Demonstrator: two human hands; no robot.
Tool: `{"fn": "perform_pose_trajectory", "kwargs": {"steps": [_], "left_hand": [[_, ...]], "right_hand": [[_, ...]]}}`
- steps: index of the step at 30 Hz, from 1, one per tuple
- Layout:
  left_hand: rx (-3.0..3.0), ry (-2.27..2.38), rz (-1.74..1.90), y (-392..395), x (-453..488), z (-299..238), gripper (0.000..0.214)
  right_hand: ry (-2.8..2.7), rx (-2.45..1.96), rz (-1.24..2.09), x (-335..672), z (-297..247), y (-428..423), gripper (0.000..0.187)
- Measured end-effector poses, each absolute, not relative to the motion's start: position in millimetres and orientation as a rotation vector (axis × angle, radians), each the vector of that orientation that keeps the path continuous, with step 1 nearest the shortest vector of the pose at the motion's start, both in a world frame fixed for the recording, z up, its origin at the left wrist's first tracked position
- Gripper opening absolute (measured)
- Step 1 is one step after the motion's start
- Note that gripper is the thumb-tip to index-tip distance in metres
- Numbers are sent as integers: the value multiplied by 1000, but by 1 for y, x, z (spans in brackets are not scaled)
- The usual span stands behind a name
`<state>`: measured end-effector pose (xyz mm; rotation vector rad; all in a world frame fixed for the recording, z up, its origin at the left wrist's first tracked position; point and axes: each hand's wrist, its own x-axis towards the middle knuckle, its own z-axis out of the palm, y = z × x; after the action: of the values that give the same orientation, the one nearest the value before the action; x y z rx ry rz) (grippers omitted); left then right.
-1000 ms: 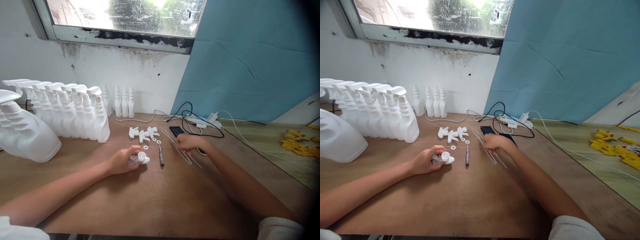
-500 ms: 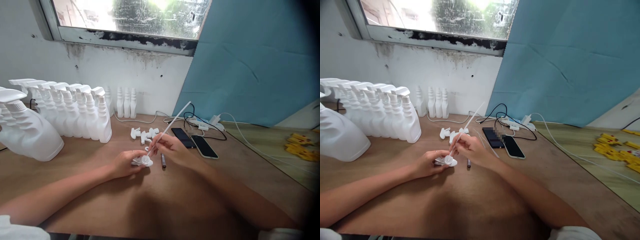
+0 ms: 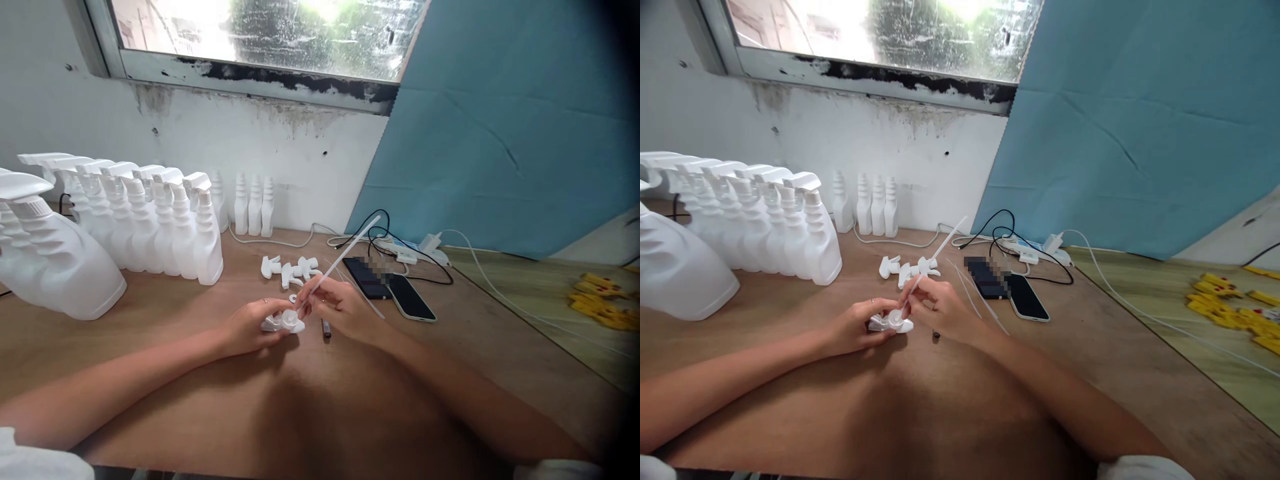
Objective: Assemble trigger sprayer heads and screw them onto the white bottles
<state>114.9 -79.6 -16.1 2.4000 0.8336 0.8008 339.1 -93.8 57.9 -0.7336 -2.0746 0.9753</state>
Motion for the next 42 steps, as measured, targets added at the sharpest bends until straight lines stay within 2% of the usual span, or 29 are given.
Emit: {"fn": "perform_pose_trajectory", "kwargs": {"steps": [21,30,37,42], "left_hand": [[2365,873,749,-81,116,-12,41],[2364,840,766,-82,117,-12,42],[2386,868,743,-84,117,-9,42],[2387,851,755,-84,117,-10,42]], "right_hand": [[-2067,-750,967,340,58,-92,12],[-2188,-719,904,341,63,-94,19],[-2136,-755,978,342,64,-91,19],[-2239,-844,814,338,63,-93,13]]}}
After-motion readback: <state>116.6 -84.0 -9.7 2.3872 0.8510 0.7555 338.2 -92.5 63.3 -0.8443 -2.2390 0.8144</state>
